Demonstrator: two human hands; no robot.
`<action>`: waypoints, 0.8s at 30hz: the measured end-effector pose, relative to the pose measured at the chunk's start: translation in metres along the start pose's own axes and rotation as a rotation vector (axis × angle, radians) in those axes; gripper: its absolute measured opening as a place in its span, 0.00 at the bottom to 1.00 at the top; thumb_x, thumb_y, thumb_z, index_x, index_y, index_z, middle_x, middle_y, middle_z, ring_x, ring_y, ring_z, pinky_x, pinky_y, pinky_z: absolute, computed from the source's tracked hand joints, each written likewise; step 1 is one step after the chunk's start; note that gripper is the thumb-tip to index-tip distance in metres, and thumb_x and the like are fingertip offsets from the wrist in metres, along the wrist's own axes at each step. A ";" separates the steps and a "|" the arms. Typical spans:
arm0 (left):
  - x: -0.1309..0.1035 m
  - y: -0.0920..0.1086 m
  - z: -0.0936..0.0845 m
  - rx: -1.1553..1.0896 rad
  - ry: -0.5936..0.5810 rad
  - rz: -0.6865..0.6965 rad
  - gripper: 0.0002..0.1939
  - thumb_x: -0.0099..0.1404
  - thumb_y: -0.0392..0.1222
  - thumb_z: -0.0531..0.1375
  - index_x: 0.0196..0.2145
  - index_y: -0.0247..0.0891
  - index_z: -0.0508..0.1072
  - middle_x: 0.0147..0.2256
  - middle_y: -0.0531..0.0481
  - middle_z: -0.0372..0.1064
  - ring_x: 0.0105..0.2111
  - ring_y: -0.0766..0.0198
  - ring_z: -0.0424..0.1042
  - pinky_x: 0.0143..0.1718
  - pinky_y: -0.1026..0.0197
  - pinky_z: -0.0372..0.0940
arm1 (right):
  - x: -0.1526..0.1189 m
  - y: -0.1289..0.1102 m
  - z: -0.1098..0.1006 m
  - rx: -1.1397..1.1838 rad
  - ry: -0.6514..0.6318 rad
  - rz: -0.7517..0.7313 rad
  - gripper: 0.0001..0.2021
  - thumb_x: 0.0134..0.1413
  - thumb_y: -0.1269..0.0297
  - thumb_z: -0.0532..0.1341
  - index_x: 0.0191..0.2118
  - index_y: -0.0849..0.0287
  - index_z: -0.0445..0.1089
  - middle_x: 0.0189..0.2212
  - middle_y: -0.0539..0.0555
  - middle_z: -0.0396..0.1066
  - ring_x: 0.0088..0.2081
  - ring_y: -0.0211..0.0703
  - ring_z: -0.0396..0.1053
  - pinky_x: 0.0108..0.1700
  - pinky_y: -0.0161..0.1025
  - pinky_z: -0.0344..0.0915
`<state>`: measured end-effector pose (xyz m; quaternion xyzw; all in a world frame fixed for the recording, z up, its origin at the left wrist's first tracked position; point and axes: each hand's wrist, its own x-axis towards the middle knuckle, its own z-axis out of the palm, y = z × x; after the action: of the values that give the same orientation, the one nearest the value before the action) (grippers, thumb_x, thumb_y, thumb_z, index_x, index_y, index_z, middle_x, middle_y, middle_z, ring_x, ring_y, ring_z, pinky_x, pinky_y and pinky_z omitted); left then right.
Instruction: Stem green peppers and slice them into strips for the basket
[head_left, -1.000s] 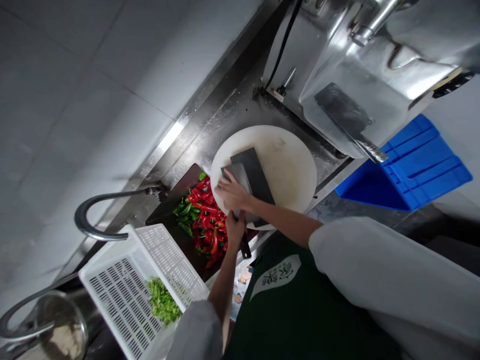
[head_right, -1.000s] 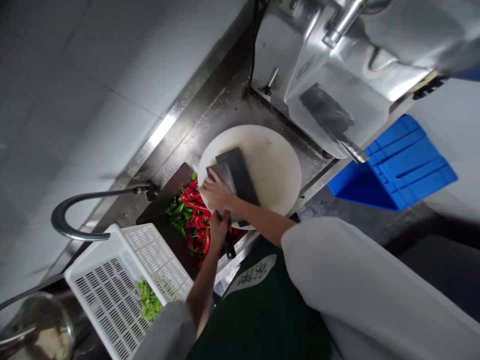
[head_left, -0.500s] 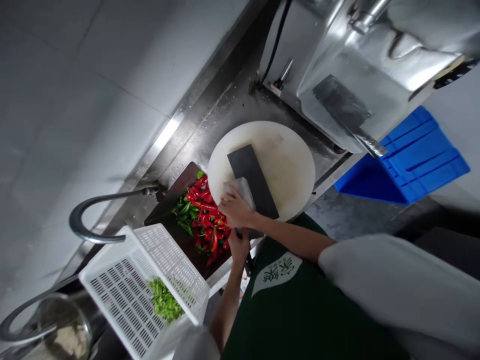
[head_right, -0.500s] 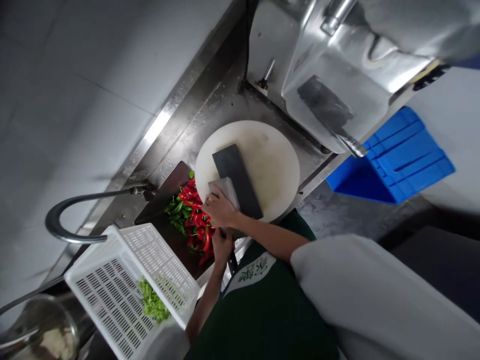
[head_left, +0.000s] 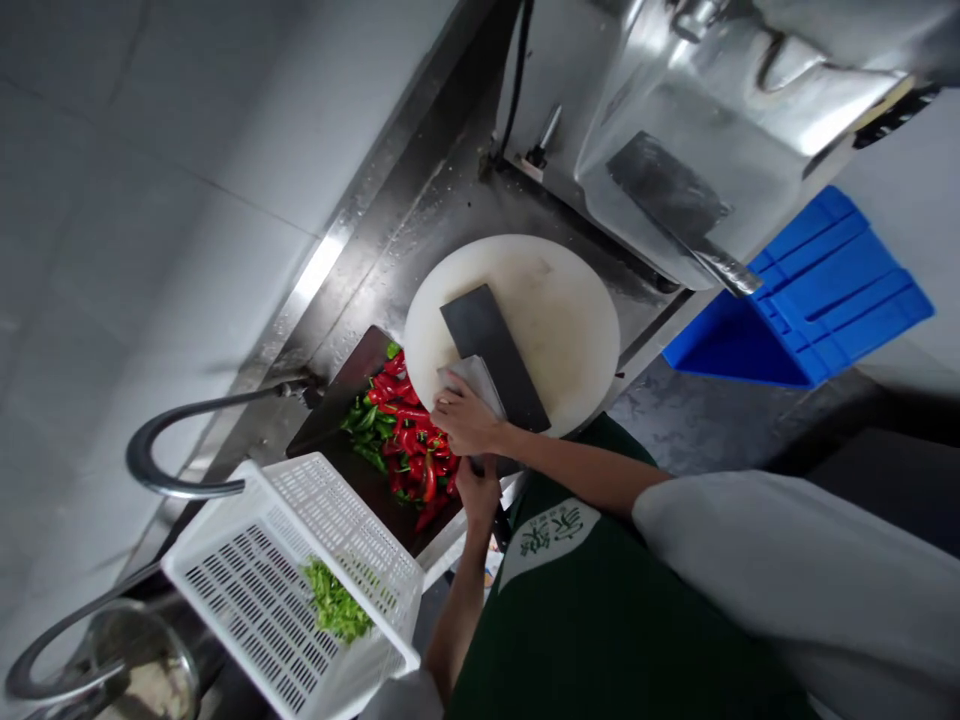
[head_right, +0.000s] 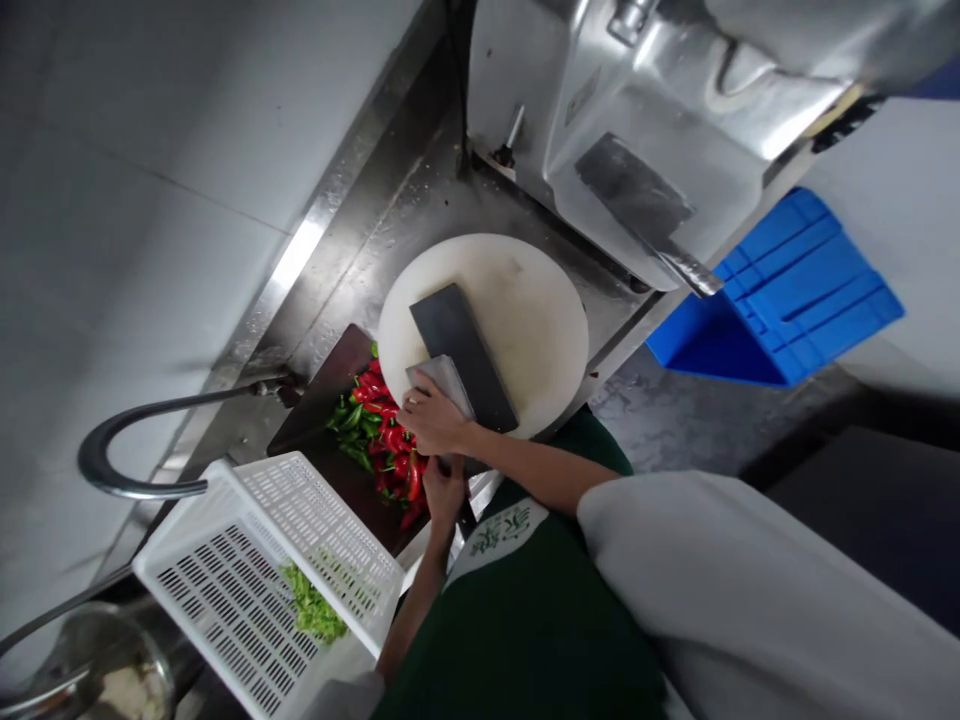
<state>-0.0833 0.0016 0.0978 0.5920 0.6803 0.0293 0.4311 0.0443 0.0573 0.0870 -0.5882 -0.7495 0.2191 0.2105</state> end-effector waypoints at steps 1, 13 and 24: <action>0.007 0.005 -0.001 0.013 0.009 0.016 0.14 0.58 0.50 0.61 0.25 0.39 0.64 0.18 0.55 0.61 0.21 0.65 0.64 0.21 0.65 0.55 | 0.006 0.005 -0.001 -0.004 0.007 0.003 0.14 0.49 0.69 0.58 0.43 0.62 0.72 0.39 0.58 0.74 0.53 0.53 0.64 0.70 0.61 0.30; -0.010 -0.002 0.000 0.019 0.047 0.061 0.10 0.57 0.48 0.60 0.28 0.39 0.66 0.23 0.51 0.67 0.26 0.61 0.68 0.28 0.62 0.61 | -0.006 -0.005 0.001 -0.017 -0.002 0.009 0.11 0.50 0.69 0.58 0.40 0.58 0.73 0.37 0.55 0.73 0.51 0.51 0.64 0.70 0.58 0.31; 0.110 0.072 0.002 -0.125 0.000 0.103 0.13 0.63 0.50 0.59 0.28 0.40 0.64 0.18 0.57 0.59 0.18 0.67 0.60 0.22 0.66 0.54 | 0.099 0.075 -0.036 -0.078 0.096 0.080 0.12 0.46 0.75 0.57 0.38 0.69 0.73 0.40 0.59 0.75 0.53 0.52 0.65 0.67 0.62 0.32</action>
<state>-0.0178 0.1133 0.0754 0.5981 0.6461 0.0938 0.4649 0.1023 0.1722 0.0789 -0.6353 -0.7223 0.1694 0.2143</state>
